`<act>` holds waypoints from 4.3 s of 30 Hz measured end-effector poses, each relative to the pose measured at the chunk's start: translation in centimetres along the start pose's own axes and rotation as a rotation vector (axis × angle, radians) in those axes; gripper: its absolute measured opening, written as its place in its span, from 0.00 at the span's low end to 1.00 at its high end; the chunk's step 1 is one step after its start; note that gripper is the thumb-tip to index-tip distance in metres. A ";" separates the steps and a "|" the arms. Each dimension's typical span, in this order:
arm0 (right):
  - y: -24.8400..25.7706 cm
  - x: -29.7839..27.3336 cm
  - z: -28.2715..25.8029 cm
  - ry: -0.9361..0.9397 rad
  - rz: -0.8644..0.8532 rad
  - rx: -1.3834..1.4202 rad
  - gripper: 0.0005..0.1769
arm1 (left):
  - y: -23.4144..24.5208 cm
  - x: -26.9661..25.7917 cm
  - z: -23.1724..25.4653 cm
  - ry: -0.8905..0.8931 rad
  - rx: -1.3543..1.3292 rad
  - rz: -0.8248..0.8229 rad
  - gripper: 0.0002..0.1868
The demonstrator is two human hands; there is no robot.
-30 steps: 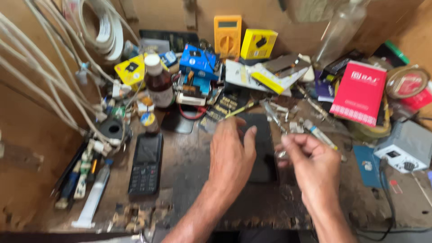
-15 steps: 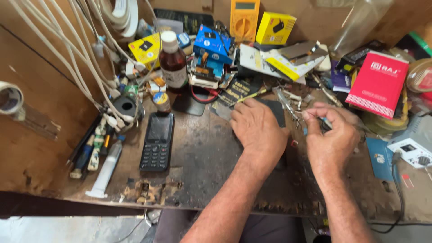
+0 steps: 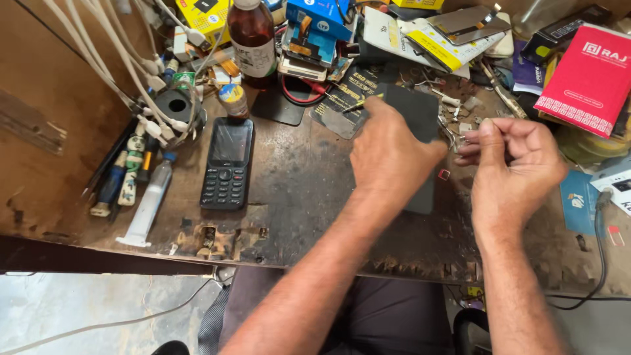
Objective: The person uses a metal prying tool to separate the back cover from a black smartphone. They work along the edges to release the clips and then lift the cover off, exposing the internal battery and components.
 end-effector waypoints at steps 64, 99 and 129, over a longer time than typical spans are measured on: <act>-0.8 -5.1 9.1 -0.860 0.620 0.794 0.21 | -0.2 -1.8 -1.3 0.292 -1.550 -0.028 0.22; -5.2 -2.7 1.3 -0.398 -0.072 0.178 0.08 | -0.9 5.3 -3.2 0.143 -1.356 -0.383 0.28; -6.1 -2.9 -6.2 0.021 0.049 0.015 0.08 | -0.6 4.6 -2.8 0.126 -1.165 -0.377 0.54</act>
Point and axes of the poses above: each hand's wrist, its own x-axis towards the middle knuckle, its own y-axis out of the back of the hand, z = x × y, the point moved 9 cm from there along x, towards the middle knuckle, and after that the axes turned 5 degrees about z, right-handed, at the moved point
